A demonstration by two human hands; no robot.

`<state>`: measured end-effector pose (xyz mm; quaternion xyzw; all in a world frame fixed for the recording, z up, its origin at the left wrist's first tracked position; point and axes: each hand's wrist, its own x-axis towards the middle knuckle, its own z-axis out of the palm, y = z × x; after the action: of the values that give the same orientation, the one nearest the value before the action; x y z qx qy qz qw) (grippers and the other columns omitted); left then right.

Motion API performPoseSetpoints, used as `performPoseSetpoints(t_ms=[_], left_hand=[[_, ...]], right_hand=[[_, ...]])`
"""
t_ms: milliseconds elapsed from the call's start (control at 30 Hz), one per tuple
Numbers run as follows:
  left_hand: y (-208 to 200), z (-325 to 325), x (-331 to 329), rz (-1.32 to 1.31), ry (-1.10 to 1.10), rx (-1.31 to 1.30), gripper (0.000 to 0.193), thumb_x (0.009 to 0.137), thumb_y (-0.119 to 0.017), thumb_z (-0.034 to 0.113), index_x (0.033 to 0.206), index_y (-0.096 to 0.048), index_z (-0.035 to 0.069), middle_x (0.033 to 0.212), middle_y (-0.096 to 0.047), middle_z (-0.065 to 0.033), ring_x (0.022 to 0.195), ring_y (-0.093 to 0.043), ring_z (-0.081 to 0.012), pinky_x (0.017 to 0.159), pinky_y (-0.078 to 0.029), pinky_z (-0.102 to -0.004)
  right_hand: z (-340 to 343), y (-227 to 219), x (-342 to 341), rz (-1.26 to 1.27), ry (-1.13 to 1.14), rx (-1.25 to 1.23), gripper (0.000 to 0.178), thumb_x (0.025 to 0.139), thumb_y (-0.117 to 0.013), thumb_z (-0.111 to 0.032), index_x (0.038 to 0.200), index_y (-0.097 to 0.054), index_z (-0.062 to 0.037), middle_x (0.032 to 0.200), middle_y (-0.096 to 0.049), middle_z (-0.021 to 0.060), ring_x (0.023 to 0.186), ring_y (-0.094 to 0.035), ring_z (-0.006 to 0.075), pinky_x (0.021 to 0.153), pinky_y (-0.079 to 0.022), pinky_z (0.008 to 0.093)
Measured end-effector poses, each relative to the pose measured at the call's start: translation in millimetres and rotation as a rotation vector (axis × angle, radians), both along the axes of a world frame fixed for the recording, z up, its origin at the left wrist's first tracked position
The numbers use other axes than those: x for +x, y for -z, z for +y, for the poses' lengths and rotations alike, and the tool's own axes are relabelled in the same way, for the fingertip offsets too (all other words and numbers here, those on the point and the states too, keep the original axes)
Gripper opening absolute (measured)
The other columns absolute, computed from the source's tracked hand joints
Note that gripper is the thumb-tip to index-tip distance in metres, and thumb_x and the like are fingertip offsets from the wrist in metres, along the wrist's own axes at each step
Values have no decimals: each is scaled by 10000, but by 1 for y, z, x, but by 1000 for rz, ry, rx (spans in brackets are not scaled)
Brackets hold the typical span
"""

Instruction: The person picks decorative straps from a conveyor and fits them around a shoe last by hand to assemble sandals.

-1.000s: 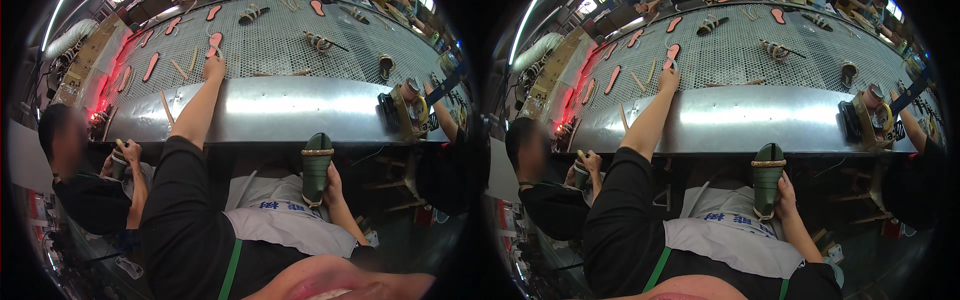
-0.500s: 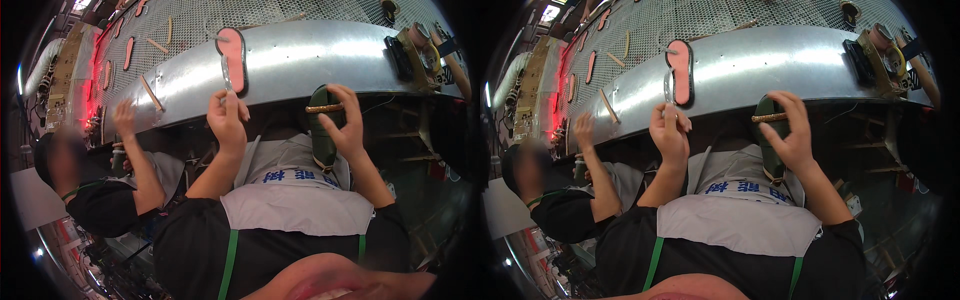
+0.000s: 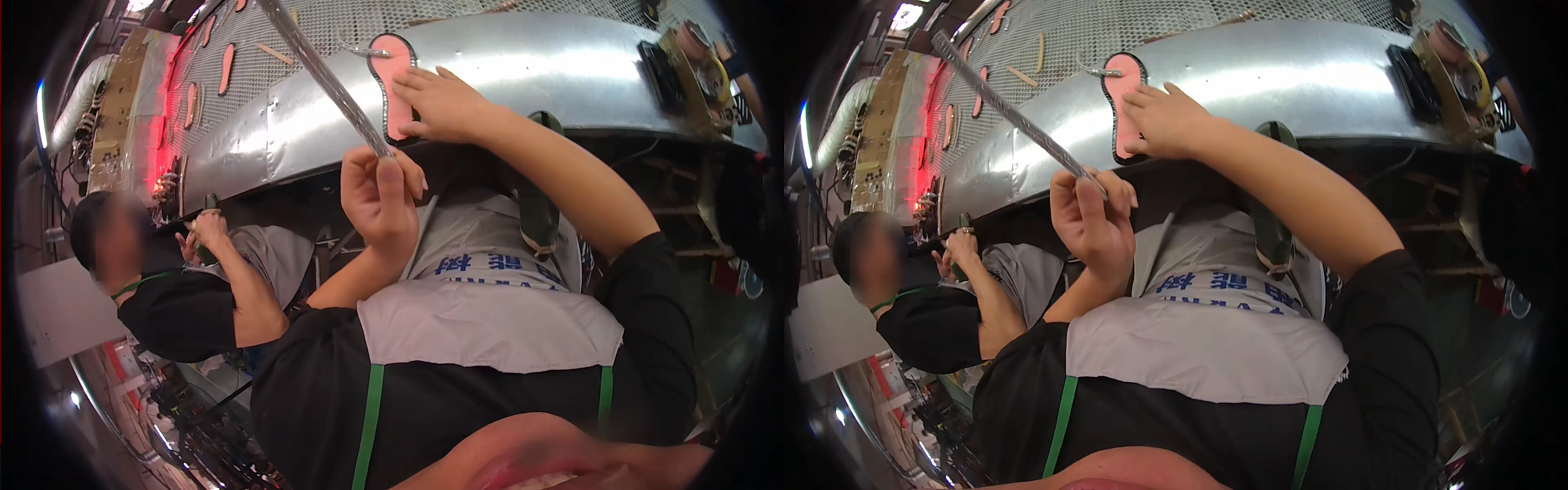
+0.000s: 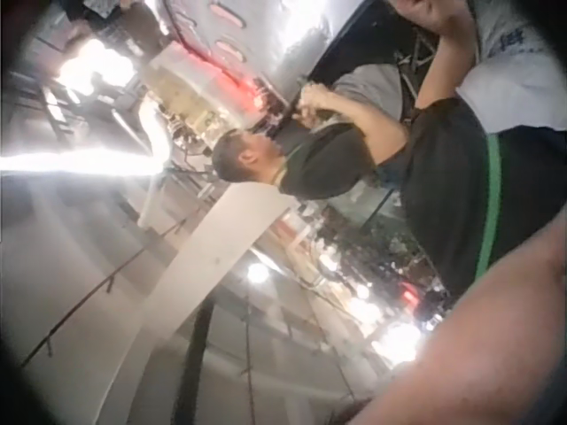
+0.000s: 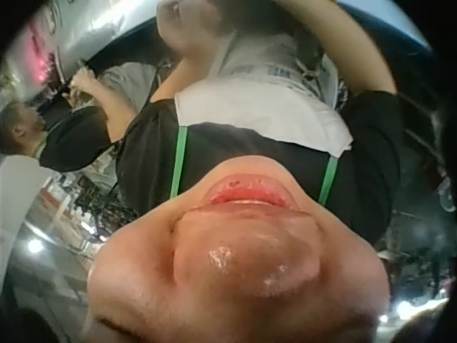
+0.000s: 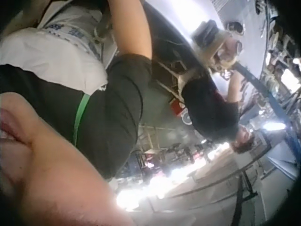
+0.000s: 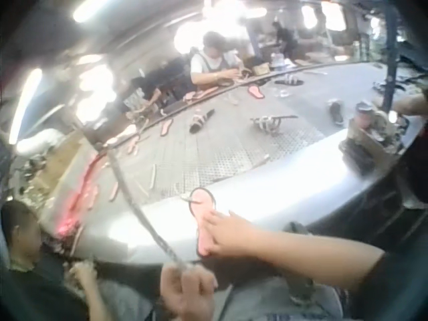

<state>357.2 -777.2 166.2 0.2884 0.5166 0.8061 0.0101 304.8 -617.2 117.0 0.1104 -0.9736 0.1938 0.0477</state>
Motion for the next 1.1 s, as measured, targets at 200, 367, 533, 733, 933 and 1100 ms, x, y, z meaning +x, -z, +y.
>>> performPoseSetpoints(t_ms=[200,367,533,733,933,1100], left_hand=[[16,-6,1,-287,305,-330,238,966,-538,151,1034,-571,-75,671,-473,-20,578,-394,-91,570,-398,-269],[71,16,2,-730,637,-384,189,935,-591,146,970,-628,-36,691,-521,-14,618,-455,-82,610,-434,-260],[113,27,12,-1016,703,-188,225,945,-587,171,1042,-638,-25,740,-551,-8,683,-512,-88,732,-535,-295],[115,27,15,-825,629,-270,308,973,-536,185,1153,-603,-55,772,-534,-15,706,-506,-93,775,-539,-306],[125,27,8,-817,639,-328,314,971,-540,193,1150,-611,-56,847,-595,-35,799,-565,-107,805,-534,-312],[140,40,3,-865,703,-287,295,954,-569,200,1109,-627,-44,973,-654,-91,895,-617,-154,833,-529,-317]], right_hand=[[57,-63,107,-48,-170,-1261,639,782,-723,-185,1343,-457,-34,869,-580,6,771,-531,80,718,-423,217],[60,-3,194,149,630,-1715,184,902,-645,-168,1020,-627,-27,728,-502,-33,609,-417,54,567,-348,207],[53,30,212,175,920,-2141,179,913,-650,-221,947,-634,-46,718,-489,-18,623,-423,83,608,-394,264],[59,37,215,232,840,-2171,267,945,-600,-242,1040,-632,6,736,-489,-9,650,-433,88,643,-416,265],[61,45,213,198,832,-2094,324,972,-546,-281,1082,-627,13,775,-507,-2,687,-451,96,680,-426,276],[50,64,198,67,1001,-1867,358,986,-508,-323,1120,-614,-8,926,-618,49,812,-560,129,766,-474,311]])
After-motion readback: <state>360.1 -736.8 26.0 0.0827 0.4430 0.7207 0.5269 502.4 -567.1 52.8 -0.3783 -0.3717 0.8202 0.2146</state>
